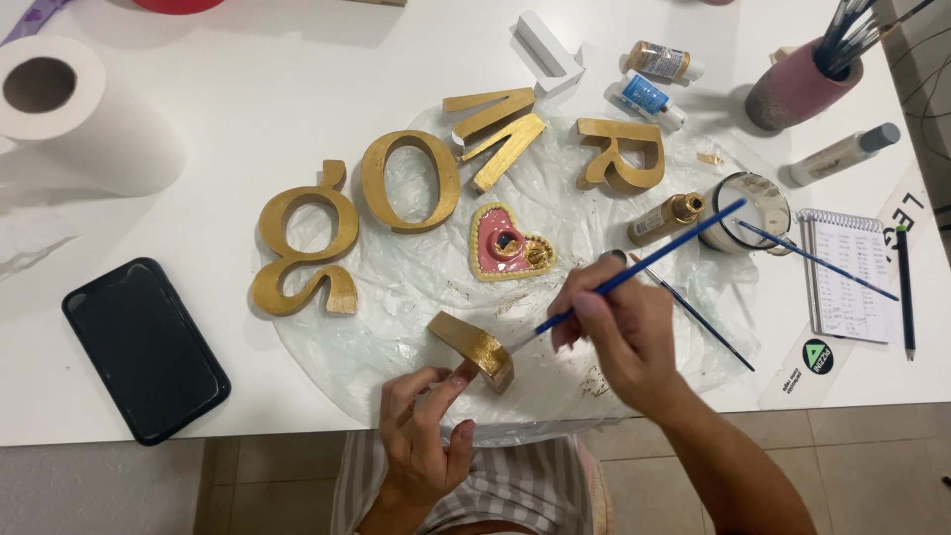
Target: The person paints wooden letters with gold paint using a brush. They dip the brush into a container of paint and apply it to the surfaces of the letters, which are laid out on a plastic sheet on a table.
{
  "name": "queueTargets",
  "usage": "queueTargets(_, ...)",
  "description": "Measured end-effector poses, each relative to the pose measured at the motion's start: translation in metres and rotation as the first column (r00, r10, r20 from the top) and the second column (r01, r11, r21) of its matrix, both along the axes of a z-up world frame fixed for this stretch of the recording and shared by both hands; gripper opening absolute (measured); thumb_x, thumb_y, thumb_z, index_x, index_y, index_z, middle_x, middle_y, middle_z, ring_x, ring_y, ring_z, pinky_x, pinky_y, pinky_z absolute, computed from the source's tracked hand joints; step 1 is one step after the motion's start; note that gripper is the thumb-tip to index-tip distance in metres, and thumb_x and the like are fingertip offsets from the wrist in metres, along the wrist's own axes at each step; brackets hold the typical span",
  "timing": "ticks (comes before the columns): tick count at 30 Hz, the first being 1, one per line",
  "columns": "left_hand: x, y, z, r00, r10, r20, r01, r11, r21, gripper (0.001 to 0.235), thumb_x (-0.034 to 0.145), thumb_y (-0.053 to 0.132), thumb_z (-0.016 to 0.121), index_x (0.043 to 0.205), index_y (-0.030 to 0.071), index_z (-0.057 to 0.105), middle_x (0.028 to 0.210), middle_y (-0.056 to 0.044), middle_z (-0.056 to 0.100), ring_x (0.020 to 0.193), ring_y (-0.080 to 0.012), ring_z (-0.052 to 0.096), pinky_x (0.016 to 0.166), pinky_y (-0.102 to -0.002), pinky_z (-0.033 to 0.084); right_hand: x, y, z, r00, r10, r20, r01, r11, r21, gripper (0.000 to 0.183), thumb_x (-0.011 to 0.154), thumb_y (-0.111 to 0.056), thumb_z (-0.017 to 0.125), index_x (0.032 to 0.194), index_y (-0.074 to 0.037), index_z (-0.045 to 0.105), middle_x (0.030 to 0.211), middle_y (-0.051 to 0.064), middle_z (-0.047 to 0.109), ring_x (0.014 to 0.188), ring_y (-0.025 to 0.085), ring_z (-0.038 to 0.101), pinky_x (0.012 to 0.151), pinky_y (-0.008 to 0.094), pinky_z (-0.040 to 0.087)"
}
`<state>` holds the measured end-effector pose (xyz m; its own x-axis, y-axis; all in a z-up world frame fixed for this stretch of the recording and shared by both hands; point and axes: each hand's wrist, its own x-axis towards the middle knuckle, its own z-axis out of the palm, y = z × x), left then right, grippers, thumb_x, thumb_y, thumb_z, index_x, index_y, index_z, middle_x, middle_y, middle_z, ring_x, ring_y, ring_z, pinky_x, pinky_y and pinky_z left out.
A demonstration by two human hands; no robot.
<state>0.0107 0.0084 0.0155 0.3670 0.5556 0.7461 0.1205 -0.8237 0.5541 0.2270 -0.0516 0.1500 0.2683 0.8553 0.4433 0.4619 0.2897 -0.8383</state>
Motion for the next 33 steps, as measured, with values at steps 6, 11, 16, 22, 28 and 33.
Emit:
queueTargets(6, 0.0, -0.001, -0.004, 1.0, 0.003, -0.01, -0.003, 1.0, -0.002, 0.035, 0.115, 0.034, 0.046, 0.129, 0.007, 0.063, 0.114, -0.02, 0.073, 0.101, -0.0304, 0.071, 0.081, -0.044, 0.054, 0.001, 0.008, 0.004, 0.999, 0.052, -0.015, -0.052, 0.998, 0.02, 0.027, 0.116, -0.018, 0.044, 0.099, -0.004, 0.06, 0.072, 0.006, 0.066, 0.055, 0.01, 0.068, 0.048, 0.017, 0.057)
queueTargets(11, -0.001, 0.0, 0.0, 1.0, -0.01, -0.002, 0.01, 1.0, -0.011, 0.035, 0.114, 0.033, 0.048, 0.128, 0.006, 0.064, 0.116, -0.021, 0.071, 0.101, -0.0307, 0.07, 0.082, -0.044, 0.054, 0.004, 0.013, 0.017, 0.999, -0.03, -0.024, 0.029, 0.999, -0.035, 0.033, 0.116, -0.025, 0.046, 0.099, -0.001, 0.061, 0.074, 0.007, 0.062, 0.056, 0.014, 0.067, 0.053, 0.023, 0.055)
queueTargets(16, -0.001, -0.002, -0.003, 1.0, -0.006, -0.02, 0.006, 1.0, -0.004, 0.035, 0.115, 0.034, 0.047, 0.129, 0.006, 0.063, 0.116, -0.02, 0.072, 0.102, -0.0317, 0.071, 0.082, -0.045, 0.054, 0.004, 0.019, 0.012, 0.995, 0.084, 0.047, -0.082, 0.996, -0.044, 0.03, 0.117, -0.023, 0.043, 0.102, -0.005, 0.061, 0.069, 0.002, 0.067, 0.054, 0.009, 0.068, 0.05, 0.018, 0.057)
queueTargets(22, -0.002, -0.002, -0.006, 1.0, -0.006, -0.022, 0.006, 1.0, -0.008, 0.034, 0.114, 0.034, 0.048, 0.13, 0.007, 0.063, 0.117, -0.02, 0.071, 0.103, -0.0305, 0.069, 0.083, -0.045, 0.053, -0.001, 0.022, 0.021, 0.994, 0.068, -0.083, -0.073, 0.995, -0.062, 0.031, 0.116, -0.025, 0.046, 0.101, -0.003, 0.061, 0.069, 0.006, 0.065, 0.054, 0.012, 0.063, 0.052, 0.021, 0.054)
queueTargets(28, -0.001, -0.002, -0.007, 1.0, 0.0, -0.018, 0.0, 1.0, -0.017, 0.035, 0.114, 0.035, 0.048, 0.129, 0.007, 0.063, 0.117, -0.02, 0.072, 0.103, -0.0306, 0.069, 0.084, -0.045, 0.053, 0.007, 0.027, 0.016, 0.998, 0.053, -0.037, -0.054, 0.997, -0.052, 0.033, 0.117, -0.03, 0.045, 0.101, -0.006, 0.061, 0.067, 0.003, 0.065, 0.053, 0.009, 0.063, 0.049, 0.019, 0.053)
queueTargets(33, 0.0, -0.003, -0.008, 1.0, 0.01, -0.006, -0.01, 1.0, -0.023, 0.035, 0.114, 0.036, 0.047, 0.127, 0.009, 0.063, 0.117, -0.019, 0.071, 0.103, -0.031, 0.071, 0.084, -0.044, 0.054, -0.002, 0.027, 0.021, 0.982, 0.091, -0.163, -0.108, 0.99, -0.094, 0.031, 0.115, -0.024, 0.047, 0.1, -0.001, 0.061, 0.071, 0.007, 0.067, 0.057, 0.013, 0.066, 0.056, 0.022, 0.058)
